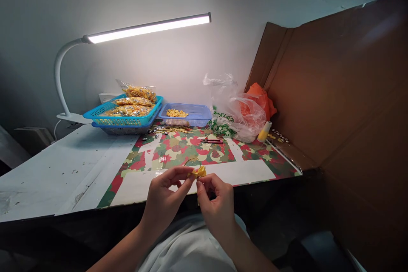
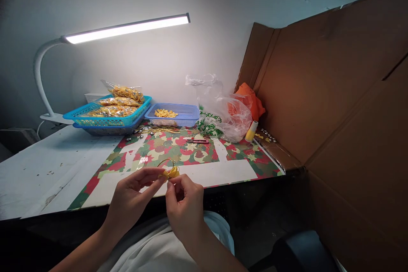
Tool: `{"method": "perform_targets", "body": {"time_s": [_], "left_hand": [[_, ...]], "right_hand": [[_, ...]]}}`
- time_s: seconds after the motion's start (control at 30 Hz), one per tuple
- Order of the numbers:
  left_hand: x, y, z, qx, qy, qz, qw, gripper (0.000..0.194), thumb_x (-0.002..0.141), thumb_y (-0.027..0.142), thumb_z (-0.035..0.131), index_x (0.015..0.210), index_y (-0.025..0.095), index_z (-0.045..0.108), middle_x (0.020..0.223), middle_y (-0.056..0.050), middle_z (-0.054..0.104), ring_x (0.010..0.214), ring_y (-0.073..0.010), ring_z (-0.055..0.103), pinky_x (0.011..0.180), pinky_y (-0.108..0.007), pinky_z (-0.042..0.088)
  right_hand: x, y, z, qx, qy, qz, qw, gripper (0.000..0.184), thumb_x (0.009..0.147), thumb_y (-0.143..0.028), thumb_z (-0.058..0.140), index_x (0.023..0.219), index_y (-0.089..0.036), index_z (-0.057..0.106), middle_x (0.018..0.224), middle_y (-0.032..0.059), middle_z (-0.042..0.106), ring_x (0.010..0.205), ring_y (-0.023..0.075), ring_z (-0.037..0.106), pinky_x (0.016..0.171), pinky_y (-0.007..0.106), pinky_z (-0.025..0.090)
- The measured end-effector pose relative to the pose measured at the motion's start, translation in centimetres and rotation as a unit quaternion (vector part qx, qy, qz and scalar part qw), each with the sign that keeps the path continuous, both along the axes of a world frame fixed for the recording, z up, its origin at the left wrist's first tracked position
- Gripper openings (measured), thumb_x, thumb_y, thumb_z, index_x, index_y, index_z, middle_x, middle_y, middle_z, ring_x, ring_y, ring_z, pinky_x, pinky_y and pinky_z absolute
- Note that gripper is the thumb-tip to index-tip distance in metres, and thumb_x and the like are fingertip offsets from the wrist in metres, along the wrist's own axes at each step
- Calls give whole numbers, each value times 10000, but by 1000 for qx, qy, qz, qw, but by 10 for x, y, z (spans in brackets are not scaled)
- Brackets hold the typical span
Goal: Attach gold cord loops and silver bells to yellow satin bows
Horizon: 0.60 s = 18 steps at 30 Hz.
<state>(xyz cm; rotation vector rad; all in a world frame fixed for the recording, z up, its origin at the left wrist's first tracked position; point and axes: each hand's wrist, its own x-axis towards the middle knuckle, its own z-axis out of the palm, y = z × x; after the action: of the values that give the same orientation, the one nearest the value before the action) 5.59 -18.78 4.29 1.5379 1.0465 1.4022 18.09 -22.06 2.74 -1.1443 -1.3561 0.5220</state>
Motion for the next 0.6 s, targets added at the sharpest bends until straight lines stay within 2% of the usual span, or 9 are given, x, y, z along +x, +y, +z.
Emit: {"method": "perform_targets", "body": {"time_s": [0.23,0.6], "left_hand": [[1,0,-3,25,-2,2,1000,105,746,282,745,824,213,749,779,-8,795,700,-199,750,598,-241,573],[1,0,-5,31,-6,-4,999,112,748,275,745,835,204,744,795,-12,795,696,-191,747,582,-225,570]], "right_hand": [[-5,-1,-3,14,15,-2,1000,151,885,-255,517,749,-191,528,522,-71,454,431,74,371,413,192,269],[-10,-1,-14,-18,68,33,997,202,949,-334,477,795,-202,490,551,-59,466,473,99,413,455,211,301]]}}
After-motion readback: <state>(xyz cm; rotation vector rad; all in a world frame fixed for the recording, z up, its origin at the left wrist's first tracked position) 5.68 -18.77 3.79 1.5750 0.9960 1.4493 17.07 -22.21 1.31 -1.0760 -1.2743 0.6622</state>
